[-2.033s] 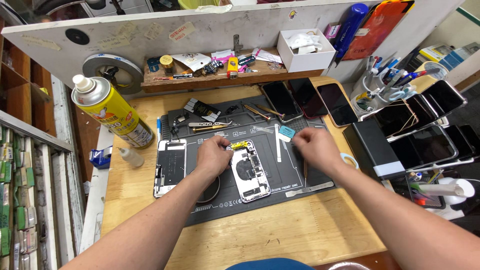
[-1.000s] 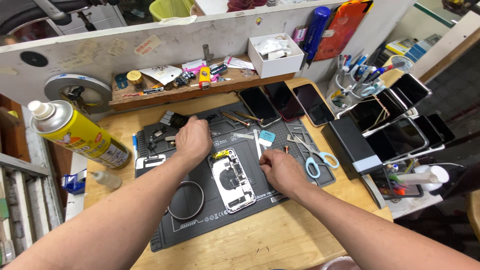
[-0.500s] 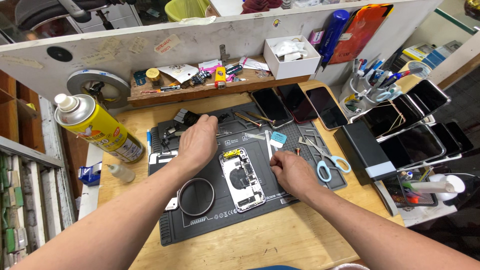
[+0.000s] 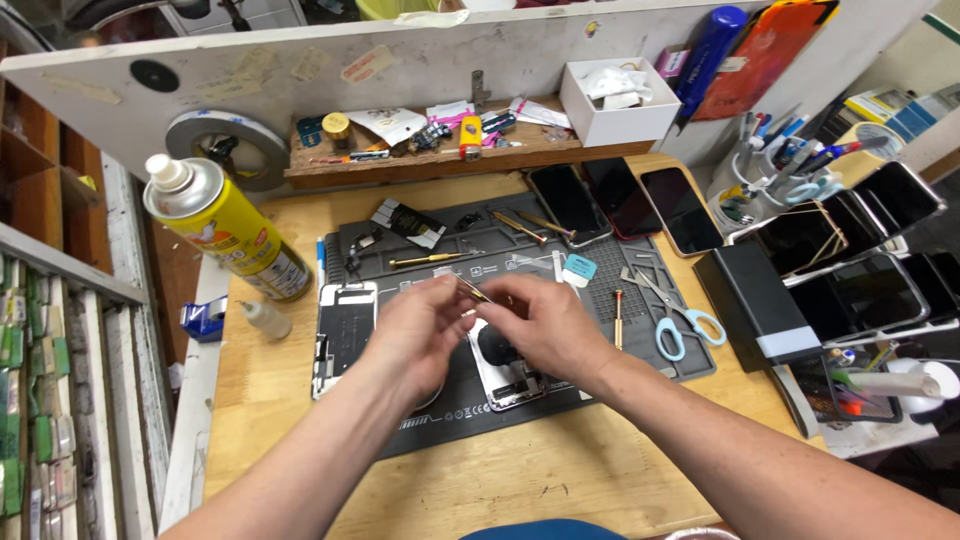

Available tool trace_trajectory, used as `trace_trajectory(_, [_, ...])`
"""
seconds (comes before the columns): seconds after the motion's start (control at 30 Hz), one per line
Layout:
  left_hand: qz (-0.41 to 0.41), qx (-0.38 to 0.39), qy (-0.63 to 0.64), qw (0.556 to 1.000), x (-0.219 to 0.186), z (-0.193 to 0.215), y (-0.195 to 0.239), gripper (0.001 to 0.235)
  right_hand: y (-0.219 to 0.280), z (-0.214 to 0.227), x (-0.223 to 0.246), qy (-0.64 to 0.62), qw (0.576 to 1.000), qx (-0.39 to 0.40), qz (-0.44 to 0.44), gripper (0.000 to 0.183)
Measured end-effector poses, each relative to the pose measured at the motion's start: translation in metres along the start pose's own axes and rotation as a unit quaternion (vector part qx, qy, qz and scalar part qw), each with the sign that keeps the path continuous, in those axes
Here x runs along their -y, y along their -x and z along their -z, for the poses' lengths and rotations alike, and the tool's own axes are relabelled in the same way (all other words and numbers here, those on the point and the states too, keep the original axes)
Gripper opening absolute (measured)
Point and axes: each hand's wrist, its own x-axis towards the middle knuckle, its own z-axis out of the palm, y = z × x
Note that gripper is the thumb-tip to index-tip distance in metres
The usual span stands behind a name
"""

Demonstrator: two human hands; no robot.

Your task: The person applies adhesive tape to the internal frame of a disassembled smartphone, then uses a plastic spudger to pry and remove the battery. The person then uses tweezers to adjust small internal components.

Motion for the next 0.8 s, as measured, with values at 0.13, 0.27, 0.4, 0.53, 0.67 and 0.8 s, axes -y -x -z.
trace_trajectory(0.13, [0.003,-0.023,-0.081,0.996,0.018,0.008,-0.005,0.02,0.003,-0.005,-0.015,0.045,0.992,0.026,-0.118,0.025])
trace_trajectory(0.27, [-0.091,-0.088,-0.382,0.916,0.024,0.014,-0.011,0.021,-0.004,-0.001,-0.036,0.082,0.985,-0.014,-0.149,0.026])
trace_trajectory(0.4, [-0.204,-0.118,-0.546,0.804,0.026,0.022,-0.028,0.026,-0.01,-0.001,-0.047,0.162,0.98,0.008,-0.115,0.025])
trace_trajectory(0.53, [-0.192,-0.112,-0.569,0.792,0.032,0.028,-0.045,0.033,-0.009,-0.008,-0.047,0.237,0.968,0.031,-0.075,0.025])
trace_trajectory(0.67, [-0.181,-0.109,-0.586,0.783,0.035,0.032,-0.051,0.037,-0.006,-0.012,-0.042,0.258,0.963,0.038,-0.07,0.025])
trace_trajectory(0.8, [-0.147,-0.101,-0.593,0.785,0.032,0.032,-0.054,0.041,-0.005,-0.01,-0.035,0.283,0.954,0.064,-0.072,0.026])
